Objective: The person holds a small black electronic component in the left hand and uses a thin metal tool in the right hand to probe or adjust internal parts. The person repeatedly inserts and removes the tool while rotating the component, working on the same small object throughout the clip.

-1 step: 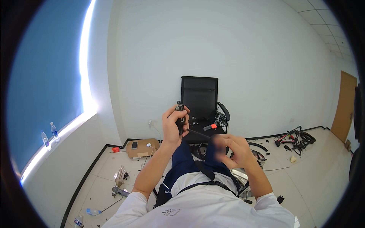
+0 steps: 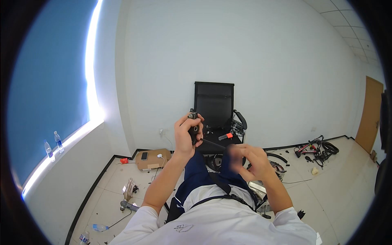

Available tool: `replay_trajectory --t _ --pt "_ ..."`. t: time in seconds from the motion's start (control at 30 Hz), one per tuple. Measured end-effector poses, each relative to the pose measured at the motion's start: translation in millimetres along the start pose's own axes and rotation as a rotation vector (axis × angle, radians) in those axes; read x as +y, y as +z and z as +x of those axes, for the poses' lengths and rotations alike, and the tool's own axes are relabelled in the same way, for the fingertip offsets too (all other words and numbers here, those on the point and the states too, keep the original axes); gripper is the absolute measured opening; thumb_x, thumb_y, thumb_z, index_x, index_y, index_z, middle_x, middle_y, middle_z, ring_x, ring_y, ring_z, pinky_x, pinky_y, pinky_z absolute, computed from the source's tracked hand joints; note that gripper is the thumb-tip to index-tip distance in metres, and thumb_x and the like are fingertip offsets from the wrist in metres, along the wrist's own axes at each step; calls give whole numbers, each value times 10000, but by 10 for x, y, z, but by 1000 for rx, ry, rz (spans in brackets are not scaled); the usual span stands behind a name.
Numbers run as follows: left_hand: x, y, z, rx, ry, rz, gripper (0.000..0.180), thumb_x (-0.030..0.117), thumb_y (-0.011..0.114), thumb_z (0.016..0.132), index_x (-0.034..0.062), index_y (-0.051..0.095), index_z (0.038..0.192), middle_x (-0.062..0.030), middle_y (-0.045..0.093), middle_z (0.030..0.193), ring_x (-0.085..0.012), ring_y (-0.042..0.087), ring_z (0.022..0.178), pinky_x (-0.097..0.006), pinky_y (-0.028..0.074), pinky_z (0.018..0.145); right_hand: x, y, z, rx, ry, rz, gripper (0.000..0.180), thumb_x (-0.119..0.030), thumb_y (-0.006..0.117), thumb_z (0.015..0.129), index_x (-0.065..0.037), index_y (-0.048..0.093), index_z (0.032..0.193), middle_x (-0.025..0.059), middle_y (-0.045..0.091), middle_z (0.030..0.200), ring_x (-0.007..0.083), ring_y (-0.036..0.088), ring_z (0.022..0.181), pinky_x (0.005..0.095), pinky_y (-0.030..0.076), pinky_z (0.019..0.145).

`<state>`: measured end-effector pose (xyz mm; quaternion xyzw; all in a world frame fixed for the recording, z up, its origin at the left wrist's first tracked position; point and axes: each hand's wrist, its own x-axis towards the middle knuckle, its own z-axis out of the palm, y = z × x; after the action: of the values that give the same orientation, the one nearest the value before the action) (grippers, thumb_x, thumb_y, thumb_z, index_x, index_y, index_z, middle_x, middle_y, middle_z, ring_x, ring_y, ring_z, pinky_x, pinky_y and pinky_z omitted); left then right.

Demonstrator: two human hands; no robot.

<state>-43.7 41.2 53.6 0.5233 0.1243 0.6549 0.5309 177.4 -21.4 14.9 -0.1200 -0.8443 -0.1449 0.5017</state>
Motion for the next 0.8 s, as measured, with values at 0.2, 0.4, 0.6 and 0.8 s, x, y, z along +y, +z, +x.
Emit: replay_trajectory --t 0.2,0.4,0.6,0.8 --pt "-34 9 8 0 -115 -75 151 157 536 862 15 569 901 -29 488 589 -90 443 440 -235 294 353 21 88 -66 96 46 29 340 -24 780 746 12 610 1038 163 668 988 229 663 654 291 536 562" --pt "-63 101 -75 -56 -105 -8 172 167 525 864 9 558 925 -36 484 608 -98 441 449 -235 310 354 25 87 -96 161 -133 -226 251 -33 751 771 10 586 954 153 660 905 245 657 640 293 526 538" --pt "-104 119 -151 -56 77 10 189 173 517 855 -2 539 923 -49 474 611 -103 442 462 -243 327 365 10 73 -95 224 -44 -136 227 -20 724 786 5 602 975 133 663 819 213 672 668 269 515 554" --pt "66 76 -171 -27 395 62 194 141 512 835 -34 534 913 -77 471 595 -123 437 459 -254 350 395 -81 68 -99 188 345 569 273 45 610 843 18 549 1107 106 677 820 146 675 689 258 534 662"
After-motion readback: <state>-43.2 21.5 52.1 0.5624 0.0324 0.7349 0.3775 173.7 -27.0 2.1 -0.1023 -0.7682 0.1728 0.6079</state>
